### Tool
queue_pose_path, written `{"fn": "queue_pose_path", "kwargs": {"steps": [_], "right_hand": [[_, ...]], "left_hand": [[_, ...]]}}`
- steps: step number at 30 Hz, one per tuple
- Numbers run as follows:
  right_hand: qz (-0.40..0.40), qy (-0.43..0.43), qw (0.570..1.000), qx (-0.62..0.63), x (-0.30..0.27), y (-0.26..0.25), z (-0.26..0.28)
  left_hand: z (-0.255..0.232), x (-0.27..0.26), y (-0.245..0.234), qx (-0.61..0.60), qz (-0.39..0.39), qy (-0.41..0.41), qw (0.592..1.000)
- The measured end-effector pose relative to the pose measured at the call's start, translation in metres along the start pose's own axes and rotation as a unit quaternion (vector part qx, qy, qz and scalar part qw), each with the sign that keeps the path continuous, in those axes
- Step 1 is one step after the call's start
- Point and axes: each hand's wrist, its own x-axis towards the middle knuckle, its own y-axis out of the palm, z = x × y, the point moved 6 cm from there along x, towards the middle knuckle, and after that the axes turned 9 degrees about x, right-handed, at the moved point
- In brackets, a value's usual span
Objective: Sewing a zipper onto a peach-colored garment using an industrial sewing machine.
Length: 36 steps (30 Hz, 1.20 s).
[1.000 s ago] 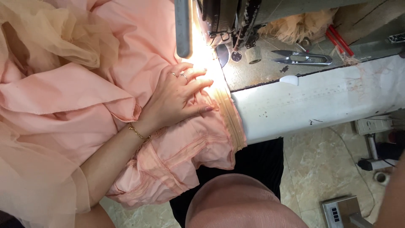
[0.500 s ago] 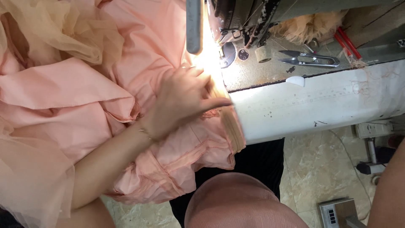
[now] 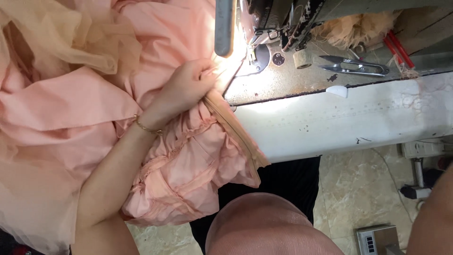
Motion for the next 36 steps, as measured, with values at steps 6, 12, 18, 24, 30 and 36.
{"fn": "queue_pose_path", "kwargs": {"steps": [6,12,18,24,30,36], "right_hand": [[-0.016,0.018,1.0,-0.015,0.024,0.028,0.117],[0.087,-0.089,0.992,0.037,0.122,0.121,0.341],[0.178,-0.04,0.968,0.171,0.14,0.186,0.359],[0.202,0.029,0.95,0.238,0.155,0.196,0.359],[0.163,-0.025,0.964,0.208,0.143,0.201,0.343],[0.221,0.044,0.942,0.248,0.148,0.187,0.346]], "left_hand": [[0.015,0.016,0.01,-0.202,0.077,0.04,0.976],[-0.011,0.002,0.004,-0.105,0.013,0.063,0.992],[-0.014,-0.002,0.0,-0.015,-0.057,0.078,0.995],[-0.028,-0.009,0.003,-0.024,-0.032,0.079,0.996],[-0.04,-0.015,0.004,0.035,-0.05,0.119,0.991],[-0.03,-0.014,0.004,0.055,-0.077,0.103,0.99]]}}
